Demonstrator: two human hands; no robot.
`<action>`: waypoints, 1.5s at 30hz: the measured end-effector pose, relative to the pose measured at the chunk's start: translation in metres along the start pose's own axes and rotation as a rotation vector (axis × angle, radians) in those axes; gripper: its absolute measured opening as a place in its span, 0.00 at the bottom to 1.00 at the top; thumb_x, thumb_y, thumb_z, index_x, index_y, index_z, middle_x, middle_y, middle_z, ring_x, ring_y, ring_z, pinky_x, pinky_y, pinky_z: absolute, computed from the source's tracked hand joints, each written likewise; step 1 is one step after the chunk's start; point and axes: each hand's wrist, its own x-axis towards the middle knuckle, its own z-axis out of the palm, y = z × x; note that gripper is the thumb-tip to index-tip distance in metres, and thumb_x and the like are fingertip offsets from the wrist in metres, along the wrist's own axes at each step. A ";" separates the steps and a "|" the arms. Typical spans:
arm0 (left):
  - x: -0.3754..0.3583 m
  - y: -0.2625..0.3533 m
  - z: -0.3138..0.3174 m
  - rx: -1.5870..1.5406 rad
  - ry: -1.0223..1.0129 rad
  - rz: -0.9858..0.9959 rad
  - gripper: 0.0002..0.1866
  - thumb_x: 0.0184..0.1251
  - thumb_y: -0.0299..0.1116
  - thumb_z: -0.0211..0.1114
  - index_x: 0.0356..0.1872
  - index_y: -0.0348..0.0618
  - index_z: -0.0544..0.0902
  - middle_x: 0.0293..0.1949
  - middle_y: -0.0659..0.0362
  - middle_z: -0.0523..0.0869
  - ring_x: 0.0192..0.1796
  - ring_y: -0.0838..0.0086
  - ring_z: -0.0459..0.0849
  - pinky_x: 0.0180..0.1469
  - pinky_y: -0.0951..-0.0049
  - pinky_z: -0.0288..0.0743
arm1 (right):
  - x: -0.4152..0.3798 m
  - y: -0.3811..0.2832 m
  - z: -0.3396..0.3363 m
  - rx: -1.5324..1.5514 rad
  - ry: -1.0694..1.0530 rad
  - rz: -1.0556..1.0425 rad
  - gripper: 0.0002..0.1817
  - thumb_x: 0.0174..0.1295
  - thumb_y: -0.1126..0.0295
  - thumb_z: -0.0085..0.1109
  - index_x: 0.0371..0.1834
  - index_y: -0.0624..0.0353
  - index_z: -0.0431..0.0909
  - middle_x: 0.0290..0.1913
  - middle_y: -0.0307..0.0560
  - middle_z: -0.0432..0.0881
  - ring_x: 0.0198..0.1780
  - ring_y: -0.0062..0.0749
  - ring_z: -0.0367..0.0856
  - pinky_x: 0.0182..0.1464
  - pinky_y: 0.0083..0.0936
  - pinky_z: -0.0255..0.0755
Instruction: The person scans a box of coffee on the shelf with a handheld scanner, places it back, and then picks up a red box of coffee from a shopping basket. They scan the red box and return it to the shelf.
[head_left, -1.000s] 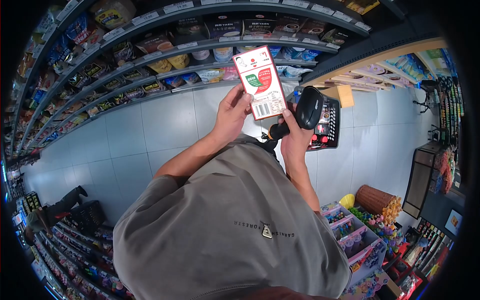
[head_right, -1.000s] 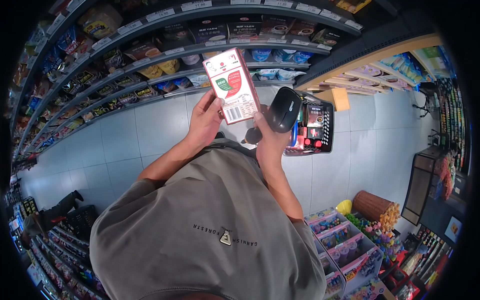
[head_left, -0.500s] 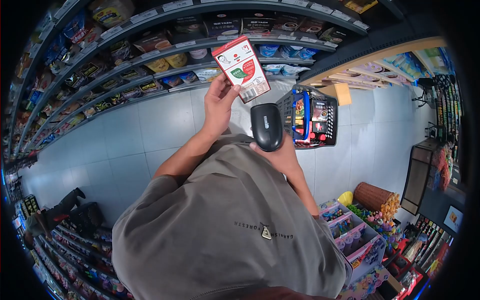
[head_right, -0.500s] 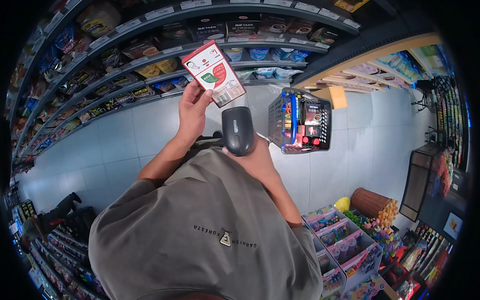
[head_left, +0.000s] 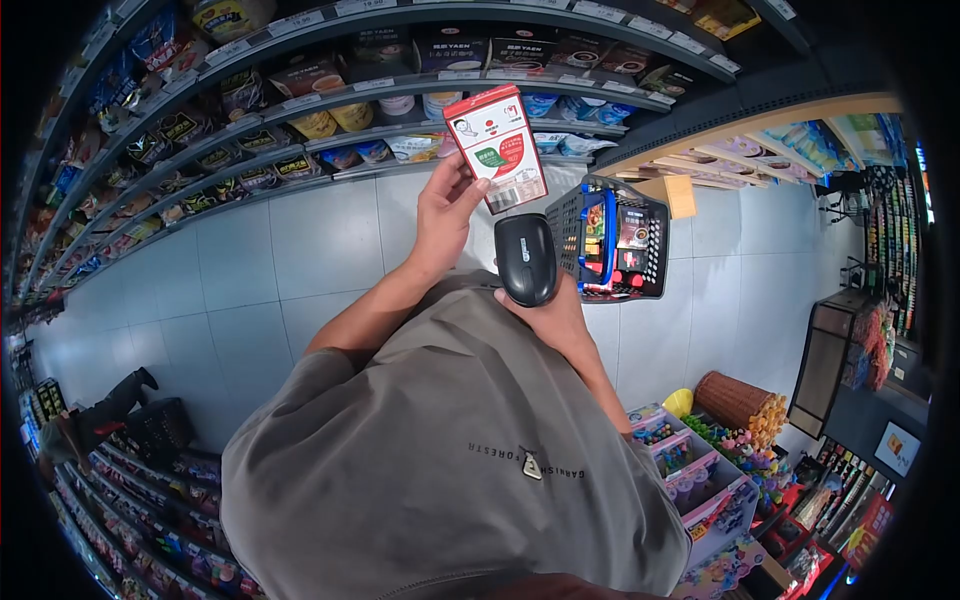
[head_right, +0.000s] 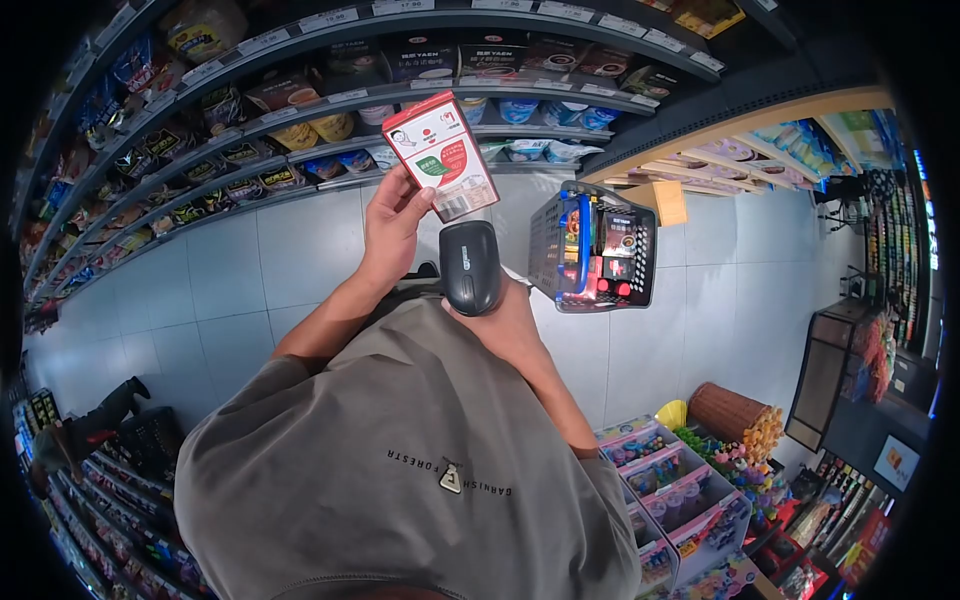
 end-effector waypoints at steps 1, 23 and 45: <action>0.000 0.000 0.001 -0.001 -0.001 0.002 0.23 0.69 0.23 0.61 0.63 0.35 0.70 0.57 0.56 0.80 0.57 0.74 0.78 0.59 0.71 0.72 | 0.000 0.001 0.000 0.017 0.006 -0.010 0.19 0.49 0.66 0.74 0.39 0.65 0.79 0.35 0.49 0.85 0.37 0.30 0.84 0.44 0.28 0.75; -0.010 -0.020 -0.008 0.066 -0.096 -0.073 0.21 0.72 0.23 0.53 0.65 0.36 0.67 0.56 0.58 0.78 0.54 0.77 0.77 0.56 0.72 0.72 | 0.015 0.020 0.002 0.471 0.562 -0.073 0.26 0.55 0.81 0.67 0.59 0.68 0.73 0.56 0.50 0.81 0.54 0.28 0.80 0.52 0.23 0.74; -0.017 -0.008 0.000 0.068 -0.221 -0.067 0.24 0.74 0.26 0.53 0.69 0.36 0.62 0.57 0.59 0.77 0.56 0.77 0.75 0.60 0.72 0.69 | 0.021 0.003 0.018 0.404 0.693 -0.042 0.17 0.51 0.77 0.73 0.43 0.65 0.78 0.35 0.38 0.80 0.35 0.18 0.77 0.38 0.19 0.72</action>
